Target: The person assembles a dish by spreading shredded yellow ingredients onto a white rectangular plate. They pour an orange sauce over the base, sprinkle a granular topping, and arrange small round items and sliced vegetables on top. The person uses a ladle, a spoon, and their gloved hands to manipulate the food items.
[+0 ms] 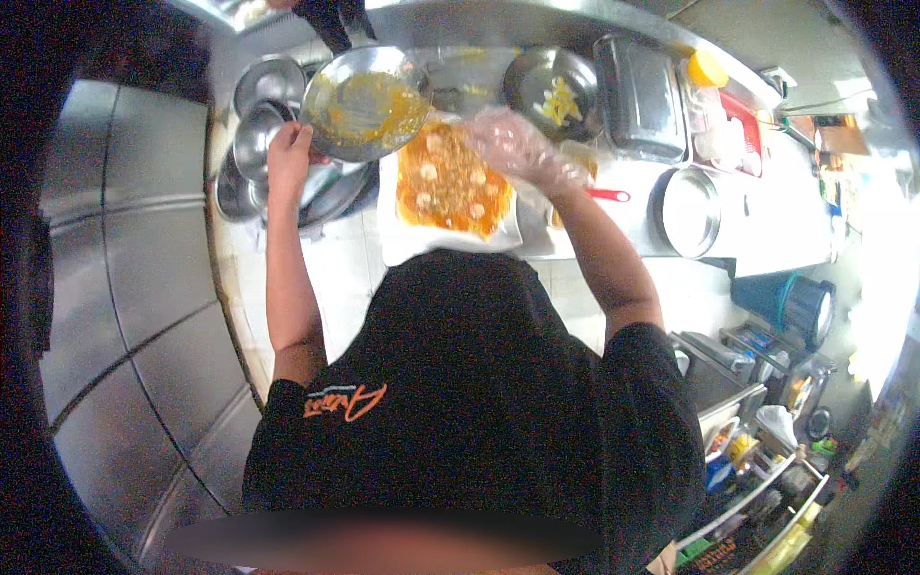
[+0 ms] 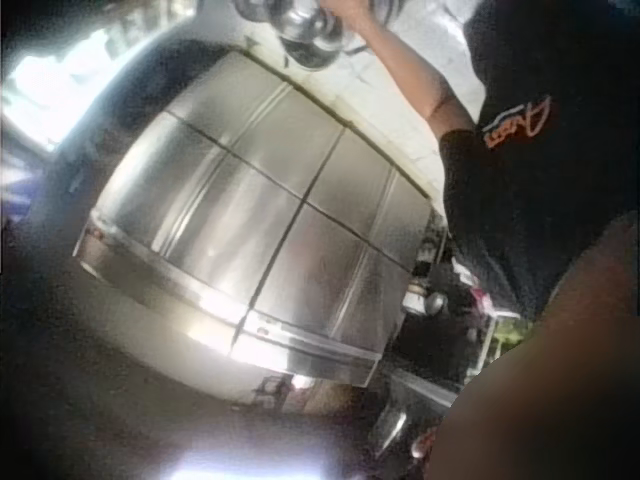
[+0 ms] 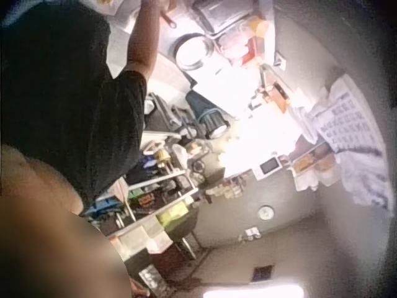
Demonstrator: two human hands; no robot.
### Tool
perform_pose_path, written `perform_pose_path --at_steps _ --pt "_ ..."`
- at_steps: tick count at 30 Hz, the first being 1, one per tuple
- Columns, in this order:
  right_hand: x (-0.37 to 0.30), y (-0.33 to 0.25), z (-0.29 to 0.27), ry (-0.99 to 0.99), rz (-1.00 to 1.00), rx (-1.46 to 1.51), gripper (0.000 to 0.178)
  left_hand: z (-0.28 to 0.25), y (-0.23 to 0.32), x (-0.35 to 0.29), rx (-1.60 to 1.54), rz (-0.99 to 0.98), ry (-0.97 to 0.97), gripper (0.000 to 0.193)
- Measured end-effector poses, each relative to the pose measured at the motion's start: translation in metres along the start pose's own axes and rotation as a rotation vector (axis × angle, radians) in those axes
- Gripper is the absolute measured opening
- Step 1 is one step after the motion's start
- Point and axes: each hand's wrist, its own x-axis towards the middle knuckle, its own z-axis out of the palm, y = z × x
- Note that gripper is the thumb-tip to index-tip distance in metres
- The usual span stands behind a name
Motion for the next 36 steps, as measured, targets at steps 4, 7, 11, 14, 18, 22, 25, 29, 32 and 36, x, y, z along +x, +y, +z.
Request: perform_pose_path --at_steps 4,7,11,14,18,22,25,29,32,36 --pt "-0.021 -0.025 -0.032 -0.142 0.141 0.032 0.037 -0.007 0.033 0.055 -0.2 0.032 -0.019 0.014" --pt "-0.044 -0.024 -0.029 0.058 0.066 0.085 0.036 -0.01 0.062 0.116 -0.235 0.098 -0.018 0.014" --pt "-0.07 -0.041 -0.052 0.03 0.28 0.185 0.033 -0.01 0.081 0.22 -0.284 0.193 0.024 0.018" --pt "-0.088 -0.052 -0.065 0.038 0.48 0.333 0.032 0.01 0.08 0.286 -0.251 0.197 0.05 0.024" --pt "-0.102 -0.062 -0.071 0.101 0.546 0.386 0.033 0.023 0.04 0.355 -0.169 0.143 0.006 0.029" --pt "-0.118 -0.073 -0.066 0.116 0.645 0.404 0.033 0.051 -0.008 0.389 -0.01 0.069 -0.046 0.033" --pt "-0.123 -0.076 -0.056 0.122 0.652 0.449 0.032 0.046 -0.057 0.415 0.594 0.187 -0.139 0.042" --pt "-0.122 -0.082 -0.061 0.093 0.828 0.531 0.031 0.069 -0.096 0.424 1.586 0.824 -0.288 0.054" --pt "-0.119 -0.074 -0.065 0.129 0.883 0.415 0.032 0.078 -0.113 0.417 -0.079 -0.264 -0.262 0.061" --pt "-0.092 -0.032 -0.067 0.244 0.795 0.25 0.028 -0.03 -0.09 0.408 1.888 1.083 -0.253 0.046"
